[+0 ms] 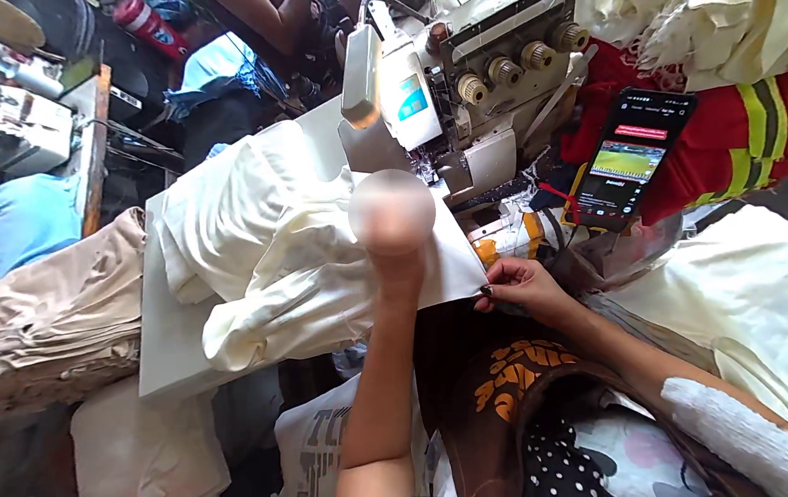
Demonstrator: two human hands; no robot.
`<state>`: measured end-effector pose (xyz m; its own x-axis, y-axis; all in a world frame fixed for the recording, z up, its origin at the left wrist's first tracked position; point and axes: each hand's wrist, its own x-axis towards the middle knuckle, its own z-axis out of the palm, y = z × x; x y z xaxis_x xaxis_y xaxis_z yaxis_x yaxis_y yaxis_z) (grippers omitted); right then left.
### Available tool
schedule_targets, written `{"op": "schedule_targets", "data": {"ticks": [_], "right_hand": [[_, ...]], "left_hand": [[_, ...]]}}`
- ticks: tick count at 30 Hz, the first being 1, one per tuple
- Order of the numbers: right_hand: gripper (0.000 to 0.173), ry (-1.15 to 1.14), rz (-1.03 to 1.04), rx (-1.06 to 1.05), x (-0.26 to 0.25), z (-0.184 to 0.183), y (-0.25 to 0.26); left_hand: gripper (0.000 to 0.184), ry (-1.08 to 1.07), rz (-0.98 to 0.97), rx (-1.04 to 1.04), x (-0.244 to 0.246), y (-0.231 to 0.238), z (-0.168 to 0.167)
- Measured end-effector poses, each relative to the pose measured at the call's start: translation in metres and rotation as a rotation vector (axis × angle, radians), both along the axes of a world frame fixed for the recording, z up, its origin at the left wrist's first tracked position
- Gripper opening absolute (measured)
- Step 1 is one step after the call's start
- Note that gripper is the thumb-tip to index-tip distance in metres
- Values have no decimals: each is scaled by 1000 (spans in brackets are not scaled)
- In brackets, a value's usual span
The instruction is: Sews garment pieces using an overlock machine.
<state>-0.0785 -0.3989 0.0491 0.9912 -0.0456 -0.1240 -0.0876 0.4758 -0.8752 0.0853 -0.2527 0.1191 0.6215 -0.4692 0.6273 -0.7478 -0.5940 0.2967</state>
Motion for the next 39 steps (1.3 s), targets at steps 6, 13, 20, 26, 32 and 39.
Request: {"op": "schedule_targets", "data": {"ticks": [6, 13, 20, 26, 32, 39], "right_hand": [[7, -44, -2, -18, 3, 6, -3], [7, -44, -41, -58, 21, 25, -4], [10, -36, -94, 30, 74, 48, -6], [12, 81, -160, 142, 96, 59, -5], [9, 67, -161, 20, 86, 57, -3], [44, -345, -138, -575, 124, 94, 14]], "left_hand": [[37, -85, 154, 264, -31, -19, -15], [35, 56, 25, 141, -3, -14, -9], [37, 378, -57, 184, 82, -13, 22], [42, 266, 162, 361, 123, -33, 23], [38, 442, 399, 78, 133, -12, 26], [33, -41, 378, -403, 7, 64, 18]]}}
